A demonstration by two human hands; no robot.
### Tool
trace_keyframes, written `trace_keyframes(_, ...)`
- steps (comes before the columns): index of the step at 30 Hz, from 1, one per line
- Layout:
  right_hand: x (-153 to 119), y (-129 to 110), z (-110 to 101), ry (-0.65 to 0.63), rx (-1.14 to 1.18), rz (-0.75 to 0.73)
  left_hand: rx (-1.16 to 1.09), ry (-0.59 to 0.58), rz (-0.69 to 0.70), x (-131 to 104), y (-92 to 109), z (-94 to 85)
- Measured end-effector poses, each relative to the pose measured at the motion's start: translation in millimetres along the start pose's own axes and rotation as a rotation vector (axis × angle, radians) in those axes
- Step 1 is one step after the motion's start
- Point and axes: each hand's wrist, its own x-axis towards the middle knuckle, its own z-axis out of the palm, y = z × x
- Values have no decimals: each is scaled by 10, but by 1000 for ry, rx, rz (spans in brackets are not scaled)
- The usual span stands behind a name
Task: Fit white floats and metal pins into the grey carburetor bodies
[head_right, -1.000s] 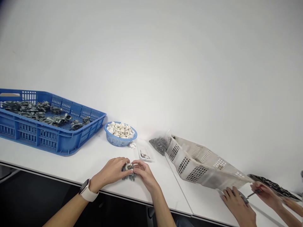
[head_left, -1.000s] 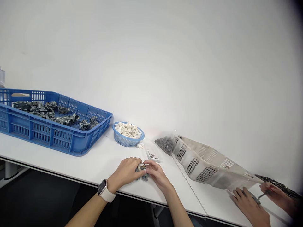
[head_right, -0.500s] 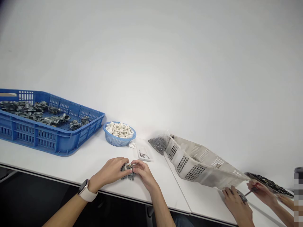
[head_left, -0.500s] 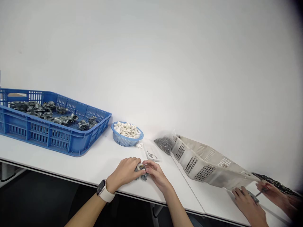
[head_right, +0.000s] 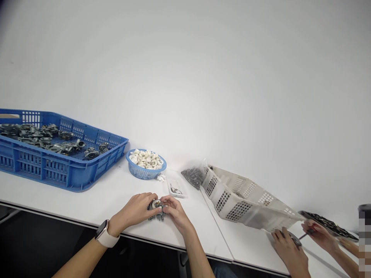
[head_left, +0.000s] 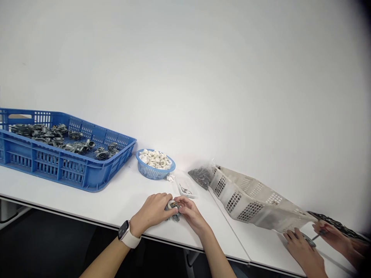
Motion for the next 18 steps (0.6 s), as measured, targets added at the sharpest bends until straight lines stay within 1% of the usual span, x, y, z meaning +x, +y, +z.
trace_keyframes(4,5,65,-50,78,-44,-48,2,1,5,-2,-3,7)
trace_keyframes(8,22,124,-77,113,-53,-95,6,0,11,-4,-16,22)
trace_keyframes(11,31,129,-73,111,-49,-92,6,0,15,-3,-19,25)
trace_keyframes(15,34,111,-63,70,-37,-67,2,-2,18,3,-13,16)
trace_keyframes(18,38,126,-72,83,-50,-55,-1,-4,20,3,-14,12)
